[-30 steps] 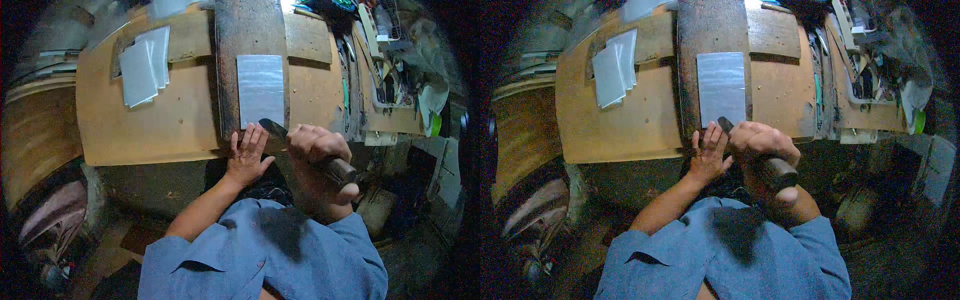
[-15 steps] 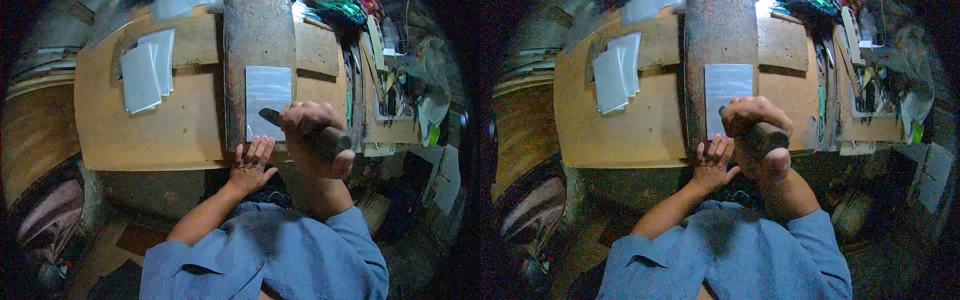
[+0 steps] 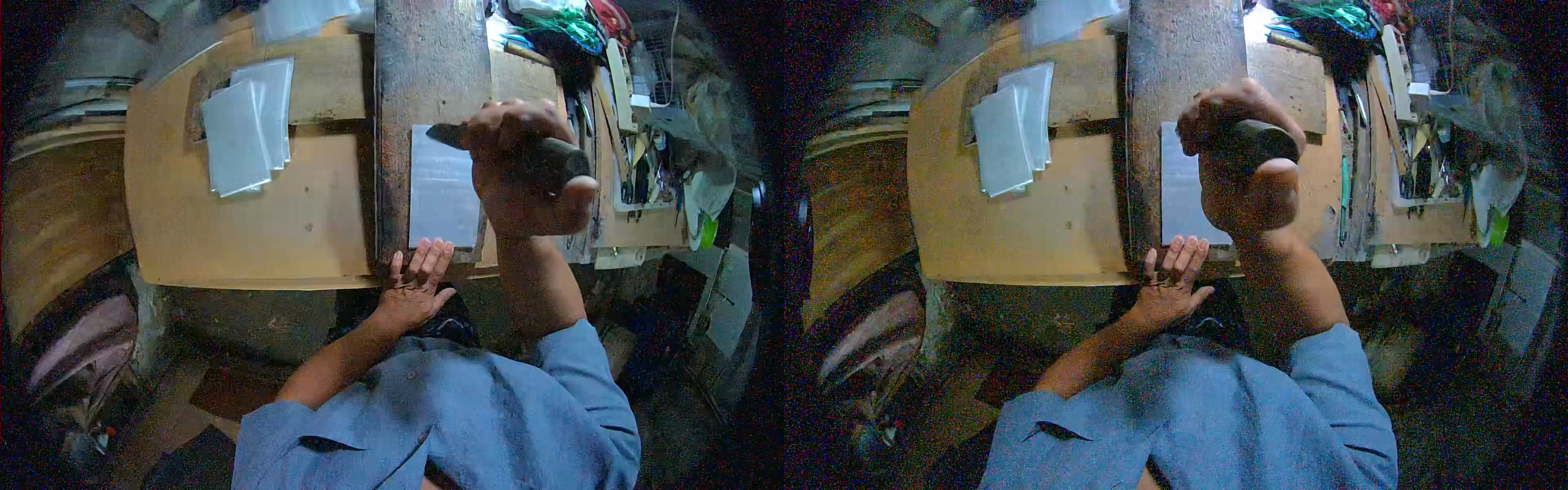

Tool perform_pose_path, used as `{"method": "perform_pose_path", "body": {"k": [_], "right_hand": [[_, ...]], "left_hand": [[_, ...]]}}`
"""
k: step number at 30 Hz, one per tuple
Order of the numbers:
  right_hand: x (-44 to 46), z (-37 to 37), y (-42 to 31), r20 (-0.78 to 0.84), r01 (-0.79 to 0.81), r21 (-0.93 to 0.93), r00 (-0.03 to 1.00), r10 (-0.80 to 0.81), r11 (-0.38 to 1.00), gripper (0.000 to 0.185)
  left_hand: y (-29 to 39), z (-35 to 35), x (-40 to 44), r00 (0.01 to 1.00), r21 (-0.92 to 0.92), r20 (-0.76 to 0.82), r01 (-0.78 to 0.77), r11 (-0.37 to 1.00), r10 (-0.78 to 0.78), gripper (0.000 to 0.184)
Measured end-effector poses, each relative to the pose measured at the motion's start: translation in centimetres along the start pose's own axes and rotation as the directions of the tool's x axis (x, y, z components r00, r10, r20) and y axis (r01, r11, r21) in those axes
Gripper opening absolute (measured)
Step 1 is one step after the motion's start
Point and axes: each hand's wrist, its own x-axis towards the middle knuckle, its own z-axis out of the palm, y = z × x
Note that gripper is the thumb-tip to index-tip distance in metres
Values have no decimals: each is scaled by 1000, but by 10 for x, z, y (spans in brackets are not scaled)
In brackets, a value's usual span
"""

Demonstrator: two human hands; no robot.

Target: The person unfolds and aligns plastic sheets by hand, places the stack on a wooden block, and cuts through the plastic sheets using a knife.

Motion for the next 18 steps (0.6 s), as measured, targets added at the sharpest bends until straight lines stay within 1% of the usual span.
{"method": "perform_pose_path", "body": {"k": [1, 2, 4, 5, 6, 8, 9, 10, 11, 13, 14, 16, 17, 18], "right_hand": [[3, 5, 2, 20, 37, 73, 999, -38, 997, 80], [2, 16, 4, -80, 91, 38, 993, -88, 995, 78], [5, -4, 7, 127, 2, -47, 992, 4, 999, 80], [1, -6, 9, 126, 1, -50, 992, 5, 999, 80], [-3, -4, 11, 40, -5, -32, 999, 6, 999, 82], [-10, 5, 8, -71, 25, 171, 997, -13, 985, 85], [-13, 10, 7, -126, 55, 266, 992, -22, 963, 86], [-16, 7, -3, 30, -39, 87, 999, 36, 995, 80], [-21, 12, -7, -3, -115, -13, 993, 115, 993, 78], [-31, 22, -16, -68, -277, -199, 961, 269, 940, 74], [-35, 19, -11, -22, -183, -107, 983, 182, 977, 73], [-34, 20, -18, 119, -68, -128, 989, 84, 989, 71], [-38, 22, -17, 120, -68, -127, 989, 83, 990, 71], [-45, 24, -14, 34, -110, -158, 993, 117, 981, 71]], "left_hand": [[0, 1, -1, 1000, -36, 16, 5, 999, -4, 84], [-1, 2, -1, 1000, -68, 29, 12, 998, -10, 84], [-1, -2, 0, 999, -59, 32, 10, 998, -8, 84], [0, -4, 0, 999, -52, 34, 4, 999, -2, 84], [0, -3, 2, 1000, -54, 30, 5, 999, -3, 84], [1, 1, -1, 1000, -36, 17, 7, 999, -6, 77], [-1, 5, -1, 1000, -34, 12, 9, 999, -8, 77], [-1, 8, -3, 1000, -31, 9, 9, 999, -9, 81], [-1, 10, -4, 1000, -31, 7, 7, 1000, -7, 85], [0, 9, -6, 1000, -32, 4, 1, 999, -1, 84], [-1, 9, -4, 1000, -27, -5, -1, 1000, 1, 84], [-2, 6, -3, 1000, -41, -4, 4, 999, -5, 84], [-1, 6, -3, 1000, -58, -3, 9, 998, -9, 84], [-1, 5, -4, 1000, -59, -2, 7, 998, -8, 84]]}}
